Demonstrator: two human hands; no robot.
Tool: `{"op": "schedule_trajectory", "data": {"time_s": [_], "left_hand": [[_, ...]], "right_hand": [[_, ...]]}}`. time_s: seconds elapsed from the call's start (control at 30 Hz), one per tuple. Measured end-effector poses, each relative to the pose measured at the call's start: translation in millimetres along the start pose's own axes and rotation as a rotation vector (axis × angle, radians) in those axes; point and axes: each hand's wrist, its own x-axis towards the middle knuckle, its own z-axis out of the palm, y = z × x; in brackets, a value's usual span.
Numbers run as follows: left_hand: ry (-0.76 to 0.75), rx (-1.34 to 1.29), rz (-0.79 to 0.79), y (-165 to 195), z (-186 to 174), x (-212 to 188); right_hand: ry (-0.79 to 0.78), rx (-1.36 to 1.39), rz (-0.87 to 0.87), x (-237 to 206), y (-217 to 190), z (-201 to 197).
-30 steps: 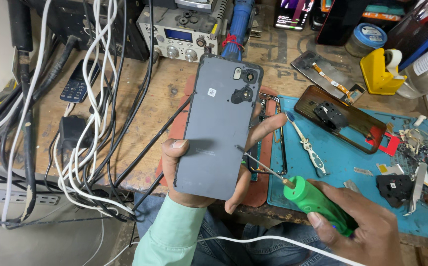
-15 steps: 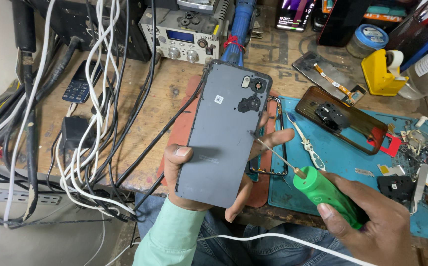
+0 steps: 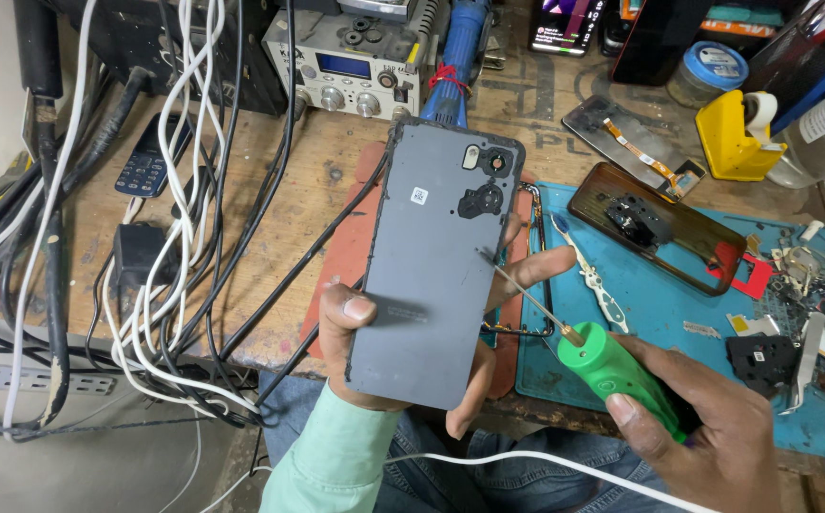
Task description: The person uses a green screwdriver to remove screws from the back of a grey smartphone. They then use tape to secure a small black component and continue unscrewing the phone's back cover.
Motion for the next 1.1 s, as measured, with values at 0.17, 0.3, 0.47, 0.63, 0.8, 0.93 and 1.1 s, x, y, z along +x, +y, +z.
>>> {"op": "schedule_trajectory", "data": {"time_s": [0.17,0.3,0.47,0.63,0.8,0.93,1.1], "left_hand": [[0.031,0.02,0.013,-2.9,1.0,0.6],[0.033,0.007,0.007,-3.1,1.3,0.2],[0.039,0.014,-0.005,-1.5,1.0,-0.6],[0.008,-0.04,-0.003,-0.4,0.5,-1.4],[0.009,-0.04,0.0,-0.5,0.8,-1.7],[0.001,0.009,0.009,-1.0,1.7,-1.3],[0.028,0.064,-0.025,-1.1,3.5,-0.5]], "right_hand": [[0.046,0.033,0.09,-1.8,-10.9,4.6],[0.103,0.036,0.059,-0.3,-15.9,4.5],[0.08,0.016,0.11,-2.5,-10.5,2.6],[-0.013,-0.068,0.065,-6.7,4.0,-1.3],[0.012,-0.005,-0.031,-7.2,9.6,-3.9],[-0.039,-0.038,-0.065,-7.6,5.5,-5.3],[0.054,-0.019,0.076,-5.8,2.2,-3.4]]}}
